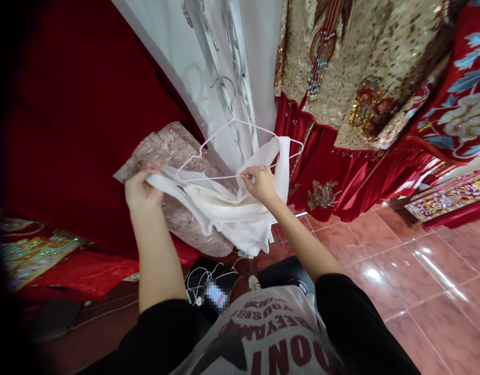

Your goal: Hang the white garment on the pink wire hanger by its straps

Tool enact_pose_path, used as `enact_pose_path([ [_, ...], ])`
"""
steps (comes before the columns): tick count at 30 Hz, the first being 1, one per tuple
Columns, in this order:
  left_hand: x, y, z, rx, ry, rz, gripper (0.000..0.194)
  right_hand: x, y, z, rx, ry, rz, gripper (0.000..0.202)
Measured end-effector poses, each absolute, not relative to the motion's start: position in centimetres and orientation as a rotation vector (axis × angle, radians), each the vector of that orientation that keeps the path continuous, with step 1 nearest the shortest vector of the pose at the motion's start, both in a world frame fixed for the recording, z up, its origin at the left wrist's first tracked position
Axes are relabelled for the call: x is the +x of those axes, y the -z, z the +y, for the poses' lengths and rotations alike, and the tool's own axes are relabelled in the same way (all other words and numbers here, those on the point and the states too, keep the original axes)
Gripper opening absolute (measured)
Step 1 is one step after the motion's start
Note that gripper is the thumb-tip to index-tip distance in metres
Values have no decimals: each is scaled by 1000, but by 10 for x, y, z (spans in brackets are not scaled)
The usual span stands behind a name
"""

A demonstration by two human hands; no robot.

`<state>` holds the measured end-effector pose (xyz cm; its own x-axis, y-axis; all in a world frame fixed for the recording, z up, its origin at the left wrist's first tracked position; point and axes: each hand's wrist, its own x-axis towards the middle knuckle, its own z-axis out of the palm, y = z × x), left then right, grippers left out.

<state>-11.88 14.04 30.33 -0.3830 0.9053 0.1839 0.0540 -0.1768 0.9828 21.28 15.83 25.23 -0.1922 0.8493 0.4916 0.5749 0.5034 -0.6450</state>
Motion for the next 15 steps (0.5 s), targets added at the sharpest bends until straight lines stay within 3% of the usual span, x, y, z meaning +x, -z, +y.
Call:
enact_pose_path([
  [3, -109, -280, 111, 1062, -1672, 1410, 24, 210, -252, 154, -1066, -512, -1894, 19],
  [8, -44, -270, 70, 1107, -1479, 1229, 60, 196, -253, 151, -999, -609, -1860, 34],
  [10, -16, -273, 68, 1143, -1451, 1194, 66, 192, -253, 150, -1009, -579, -1826, 39],
  [15, 33, -277, 78, 1104, -1553, 1140, 45, 195, -251, 142, -868, -602, -1796, 36],
])
